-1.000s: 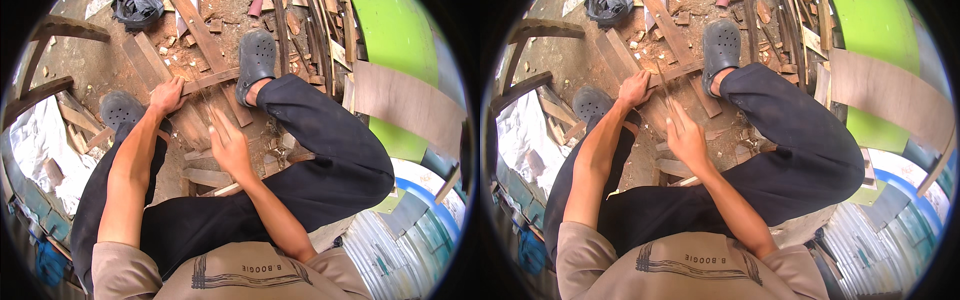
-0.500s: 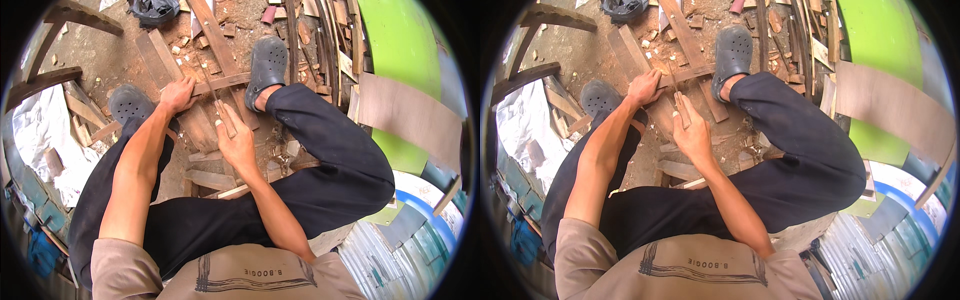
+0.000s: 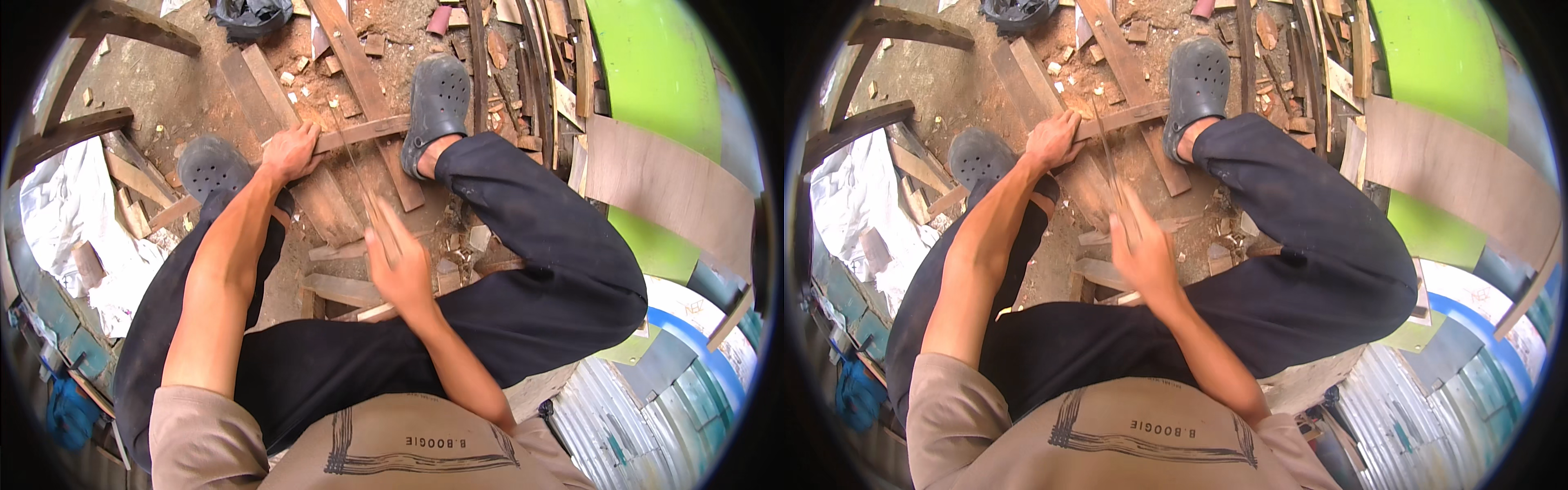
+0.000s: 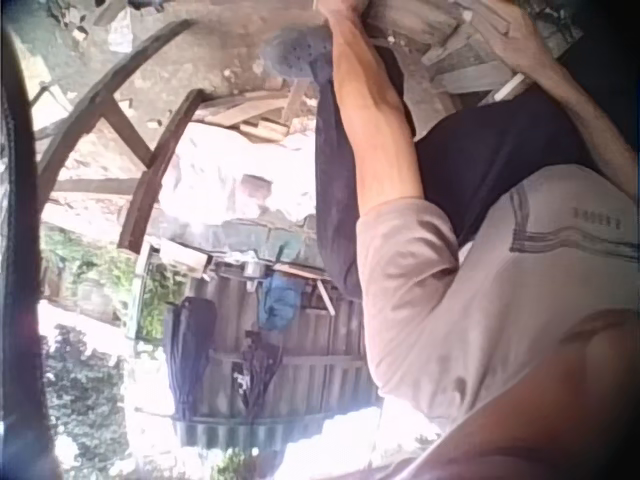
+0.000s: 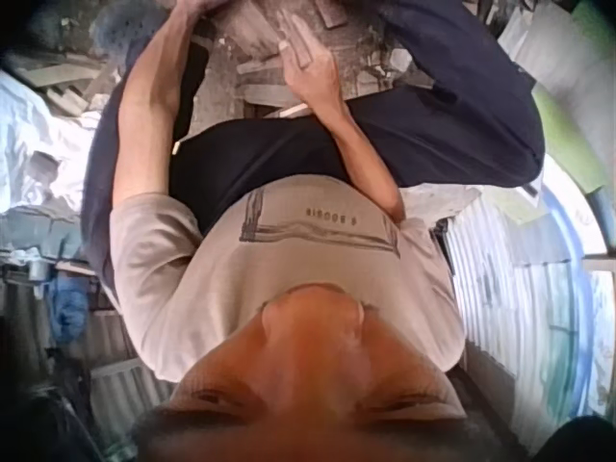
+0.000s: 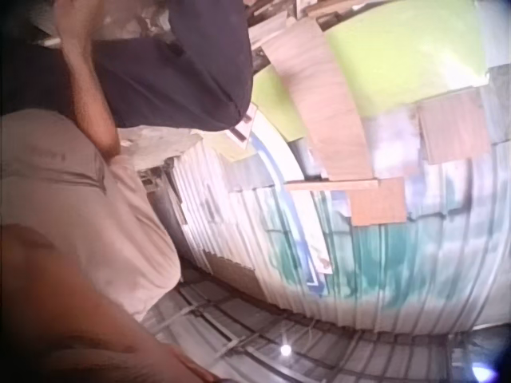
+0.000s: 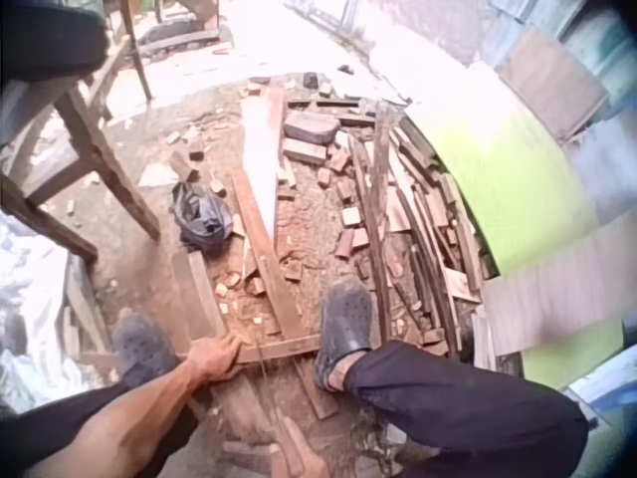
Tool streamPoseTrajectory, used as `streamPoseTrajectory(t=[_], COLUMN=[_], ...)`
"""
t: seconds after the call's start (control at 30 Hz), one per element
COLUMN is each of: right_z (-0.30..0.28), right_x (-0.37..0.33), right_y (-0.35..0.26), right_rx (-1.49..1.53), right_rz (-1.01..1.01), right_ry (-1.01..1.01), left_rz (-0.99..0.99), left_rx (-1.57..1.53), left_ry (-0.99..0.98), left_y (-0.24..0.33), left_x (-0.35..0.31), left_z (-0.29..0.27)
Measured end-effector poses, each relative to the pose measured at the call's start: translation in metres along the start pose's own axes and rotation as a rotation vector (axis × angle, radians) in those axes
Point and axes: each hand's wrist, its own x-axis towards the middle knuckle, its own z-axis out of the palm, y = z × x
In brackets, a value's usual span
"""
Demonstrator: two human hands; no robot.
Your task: The person sits cross-legged on the ground and uses a hand saw to cut a long metal bar resting on a wooden support. The person holds the bar with the left hand and saws with the right hand, repeatedly adjusting the bar's position during the process.
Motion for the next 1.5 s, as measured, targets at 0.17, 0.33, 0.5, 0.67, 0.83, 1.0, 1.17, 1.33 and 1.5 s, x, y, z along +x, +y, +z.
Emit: streamPoseTrajectory(t=[0.17, 0.33, 0.5, 0.67, 0.83, 1.0, 1.17, 1.33, 1.5], right_z=[-0.035, 0.024, -0.039, 0.001, 0.009, -0.047, 0.032, -0.018, -0.022], right_x=[-0.073, 0.035, -0.069, 0.003, 0.013, -0.07, 0.045, -0.018, -0.037], right_y=[-0.007, 0.033, -0.005, 0.02, 0.0, -0.017, 0.027, -0.006, -0.008], right_rx=[0.087, 0.002, 0.061, 0.015, -0.04, 0.009, -0.071, -0.038, 0.021], right_rz=[0.043, -0.101, 0.028, -0.125, 0.067, 0.082, -0.079, -0.038, -0.052], right_ry=[0.028, 0.052, -0.019, 0.046, -0.012, -0.02, 0.074, -0.025, -0.002], left_rz=[0.009, 0.004, 0.028, -0.038, 0.015, 0.016, 0.04, 0.021, 0.028], left_rx=[0.01, 0.004, 0.011, -0.005, -0.016, -0.003, -0.019, -0.011, 0.0], left_ry=[0.023, 0.046, 0.051, -0.038, 0.03, 0.066, 0.063, 0.096, 0.07], left_y=[-0.001, -0.006, -0.001, 0.003, 0.001, 0.001, 0.003, 0.002, -0.002], left_x=[0.005, 0.008, 0.003, 0.008, -0.007, 0.002, 0.0, 0.002, 0.003], left_z=[-0.003, 0.002, 0.0, -0.004, 0.013, -0.002, 0.005, -0.004, -0.003])
